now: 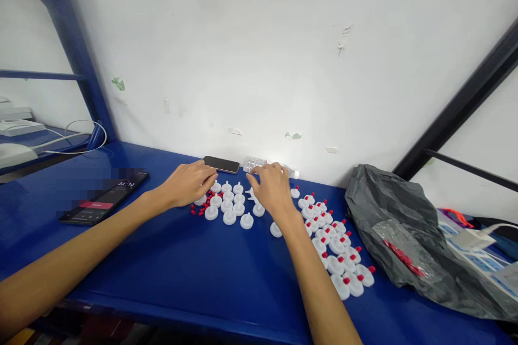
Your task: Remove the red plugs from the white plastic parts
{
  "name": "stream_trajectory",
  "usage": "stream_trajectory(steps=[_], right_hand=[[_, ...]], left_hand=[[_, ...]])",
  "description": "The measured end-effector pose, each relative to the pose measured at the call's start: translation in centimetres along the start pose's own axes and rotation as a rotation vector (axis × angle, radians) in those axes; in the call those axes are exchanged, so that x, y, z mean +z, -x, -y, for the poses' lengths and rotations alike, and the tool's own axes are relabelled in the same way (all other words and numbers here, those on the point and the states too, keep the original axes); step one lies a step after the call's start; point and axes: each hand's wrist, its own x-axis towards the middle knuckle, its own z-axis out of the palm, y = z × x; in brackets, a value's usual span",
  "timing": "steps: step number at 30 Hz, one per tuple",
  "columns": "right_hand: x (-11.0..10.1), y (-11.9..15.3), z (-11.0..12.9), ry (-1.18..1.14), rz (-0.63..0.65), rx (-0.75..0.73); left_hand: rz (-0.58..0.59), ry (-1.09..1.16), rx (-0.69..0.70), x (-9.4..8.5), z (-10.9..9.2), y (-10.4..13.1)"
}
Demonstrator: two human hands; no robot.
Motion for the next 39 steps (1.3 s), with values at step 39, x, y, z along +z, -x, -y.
stream_trajectory(steps=[39], right_hand=[[-2.4,9.7,4.3,-0.235,-0.107,-0.054]], left_hand=[[-0.231,0.244,0.282,1.0,-7.4,2.3]])
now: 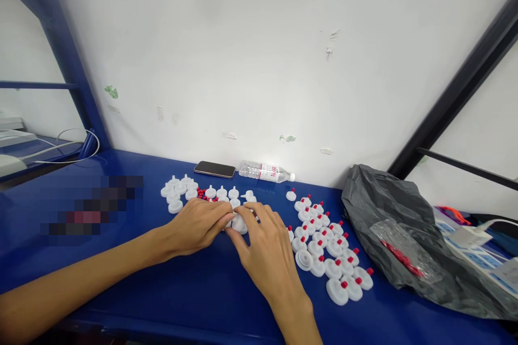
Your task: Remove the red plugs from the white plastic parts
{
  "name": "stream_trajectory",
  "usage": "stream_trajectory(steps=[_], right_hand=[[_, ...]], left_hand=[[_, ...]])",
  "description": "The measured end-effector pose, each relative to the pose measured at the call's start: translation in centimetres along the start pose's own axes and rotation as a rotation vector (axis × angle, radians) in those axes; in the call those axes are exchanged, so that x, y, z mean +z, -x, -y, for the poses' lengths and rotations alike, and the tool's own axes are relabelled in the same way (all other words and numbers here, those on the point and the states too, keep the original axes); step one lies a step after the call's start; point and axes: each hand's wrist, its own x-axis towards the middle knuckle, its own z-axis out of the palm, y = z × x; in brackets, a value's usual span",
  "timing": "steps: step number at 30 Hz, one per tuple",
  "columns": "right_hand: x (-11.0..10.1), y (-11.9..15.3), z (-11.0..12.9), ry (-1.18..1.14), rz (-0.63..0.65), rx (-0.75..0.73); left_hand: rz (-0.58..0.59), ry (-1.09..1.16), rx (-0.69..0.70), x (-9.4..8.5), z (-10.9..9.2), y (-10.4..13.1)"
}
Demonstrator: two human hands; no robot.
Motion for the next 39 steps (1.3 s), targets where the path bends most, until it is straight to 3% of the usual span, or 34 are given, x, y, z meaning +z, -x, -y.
stream_trajectory(steps=[4,8,12,17,20,23,24,25,27,29,31,34,39], right_hand=[[0.2,-0.1,-0.1,0.051,-0.061,0.002],[0.1,-0.2,0.3,0.154,-0.219,-0.041],[0.2,-0.4,1.3,0.206,-0.359,-0.060],[0.2,-0.2,1.9,0.242,-0.366,-0.044],[-0.9,0.1,0.1,0.369,-0.406,0.001],[-2.3,0.3,-2.4,0.494,-0.447,0.190],[-2.6,0.3,-3.0,0.452,-0.418,0.253],[-2.8,0.2,-3.2,0.378,-0.371,0.308],[-2.7,-0.1,-3.1,0.182,-0.247,0.370],[-2.3,-0.2,-2.6,0.046,-0.151,0.392],[-1.9,-0.1,-2.4,0.010,-0.112,0.384],[-1.7,0.4,-3.4,0.034,-0.095,0.323],[-1.9,0.8,-4.6,0.054,-0.042,0.267]], left_hand=[[-0.111,0.051,-0.025,0.2,-0.1,-0.1],[-0.183,0.137,-0.109,-0.1,-0.3,-0.4],[-0.186,0.295,-0.181,-0.3,-0.7,-0.8],[-0.110,0.496,-0.325,-0.6,-1.6,-1.4],[-0.182,0.660,-0.497,-2.0,0.8,-1.9],[-0.515,0.522,-0.614,-3.7,6.0,-2.2],[-0.561,0.394,-0.636,-4.0,7.6,-2.2],[-0.520,0.271,-0.642,-4.2,9.0,-2.2],[-0.242,0.023,-0.607,-3.7,10.4,-2.0],[0.038,-0.159,-0.484,-2.8,10.3,-1.7],[0.221,-0.218,-0.357,-1.9,9.6,-1.3],[0.347,-0.190,-0.254,-1.6,9.0,-0.8],[0.433,-0.120,-0.249,-2.6,9.4,-0.5]])
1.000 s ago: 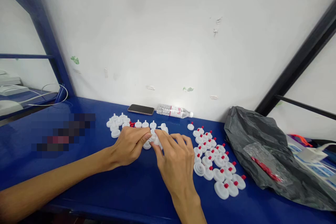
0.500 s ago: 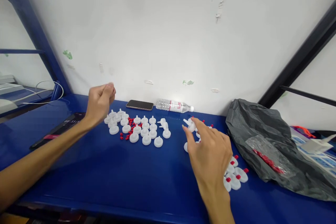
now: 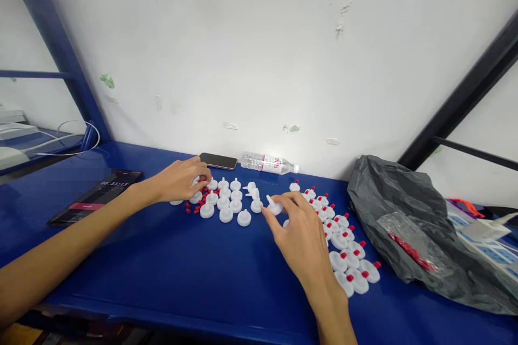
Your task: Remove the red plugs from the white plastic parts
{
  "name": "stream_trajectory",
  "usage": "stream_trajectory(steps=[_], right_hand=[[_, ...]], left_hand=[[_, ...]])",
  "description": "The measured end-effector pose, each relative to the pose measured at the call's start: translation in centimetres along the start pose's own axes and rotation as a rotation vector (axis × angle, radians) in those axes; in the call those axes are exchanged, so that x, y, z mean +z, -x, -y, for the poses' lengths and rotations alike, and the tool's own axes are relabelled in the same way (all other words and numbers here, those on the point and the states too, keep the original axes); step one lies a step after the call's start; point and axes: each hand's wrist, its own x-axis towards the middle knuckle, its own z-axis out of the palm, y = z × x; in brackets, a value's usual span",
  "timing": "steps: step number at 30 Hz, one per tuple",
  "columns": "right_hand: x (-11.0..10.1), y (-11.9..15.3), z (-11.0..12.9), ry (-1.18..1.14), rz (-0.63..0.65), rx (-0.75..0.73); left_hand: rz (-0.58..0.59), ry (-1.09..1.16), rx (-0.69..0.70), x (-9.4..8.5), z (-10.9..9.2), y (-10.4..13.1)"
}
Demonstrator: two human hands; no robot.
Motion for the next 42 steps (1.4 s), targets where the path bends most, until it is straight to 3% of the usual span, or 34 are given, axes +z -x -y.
stream_trajectory(steps=[6,11,14,20,23,27,32,38,42], right_hand=[[-0.3,0.0,1.1,-0.026,0.116,-0.036],[0.0,0.2,0.8,0.038,0.317,0.034],[0.5,0.4,0.6,0.023,0.377,-0.009],[0.3,0.0,0.9,-0.017,0.352,-0.022],[-1.4,-0.3,0.3,0.082,0.263,0.071],[-4.1,0.4,-2.3,0.258,0.159,0.188],[-5.1,1.8,-5.1,0.277,0.288,0.158],[-4.4,1.0,-3.7,0.251,0.327,0.215],[-5.0,0.1,-2.2,0.140,0.227,0.265]], left_hand=[[0.041,-0.008,-0.009,-0.3,-0.1,0.3],[-0.038,-0.027,-0.004,-0.3,-0.3,0.3],[-0.099,-0.006,0.010,-0.3,-0.6,0.3],[-0.166,0.009,0.069,0.0,-1.0,0.4],[-0.245,0.030,0.114,-0.1,-1.1,0.4],[-0.369,0.042,0.163,-0.2,-1.6,0.5],[-0.400,0.039,0.201,0.0,-2.3,0.5],[-0.435,0.047,0.249,0.1,-2.9,0.6],[-0.517,0.040,0.303,-0.1,-3.5,0.7]])
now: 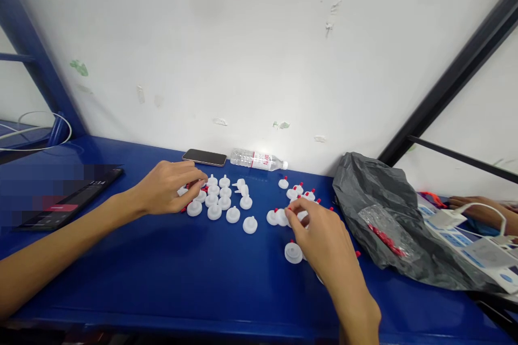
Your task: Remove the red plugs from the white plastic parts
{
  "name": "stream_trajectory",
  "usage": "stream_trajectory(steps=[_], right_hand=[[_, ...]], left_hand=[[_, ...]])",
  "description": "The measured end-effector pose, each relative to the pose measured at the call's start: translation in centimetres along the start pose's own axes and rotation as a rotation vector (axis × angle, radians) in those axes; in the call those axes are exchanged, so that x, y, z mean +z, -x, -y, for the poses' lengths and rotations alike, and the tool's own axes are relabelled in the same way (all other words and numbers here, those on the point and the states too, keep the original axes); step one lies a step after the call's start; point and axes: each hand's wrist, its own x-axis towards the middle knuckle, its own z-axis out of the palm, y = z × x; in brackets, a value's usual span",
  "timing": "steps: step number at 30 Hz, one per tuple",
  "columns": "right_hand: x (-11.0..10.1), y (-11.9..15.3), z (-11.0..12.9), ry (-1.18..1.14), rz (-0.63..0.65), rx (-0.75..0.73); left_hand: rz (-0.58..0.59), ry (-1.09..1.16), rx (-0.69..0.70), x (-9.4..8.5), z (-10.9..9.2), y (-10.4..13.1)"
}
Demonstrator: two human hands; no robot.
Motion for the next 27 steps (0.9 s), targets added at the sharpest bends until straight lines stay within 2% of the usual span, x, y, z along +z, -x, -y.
stream_trajectory(steps=[2,5,11,14,18,22,27], right_hand=[[-0.4,0.1,0.7,-0.109,-0.032,-0.003],[-0.2,0.5,2.0,-0.250,0.002,-0.052],[1.6,1.6,6.0,-0.515,0.141,-0.181],[2.4,1.8,7.4,-0.577,0.130,-0.204],[2.9,1.6,7.8,-0.700,0.022,-0.121],[3.0,1.6,7.8,-0.696,0.068,-0.181],[3.6,1.6,8.4,-0.626,0.023,-0.209]], left_hand=[[-0.034,0.005,0.021,0.0,-0.5,0.0],[-0.062,0.021,0.045,0.1,-1.6,0.0],[-0.090,0.116,0.137,0.6,-4.0,-0.1],[-0.094,0.182,0.167,0.9,-4.9,0.0],[-0.149,0.262,0.065,1.4,-5.4,0.2],[-0.180,0.343,-0.027,1.7,-5.5,0.5],[-0.103,0.498,-0.178,1.6,-6.1,0.4]])
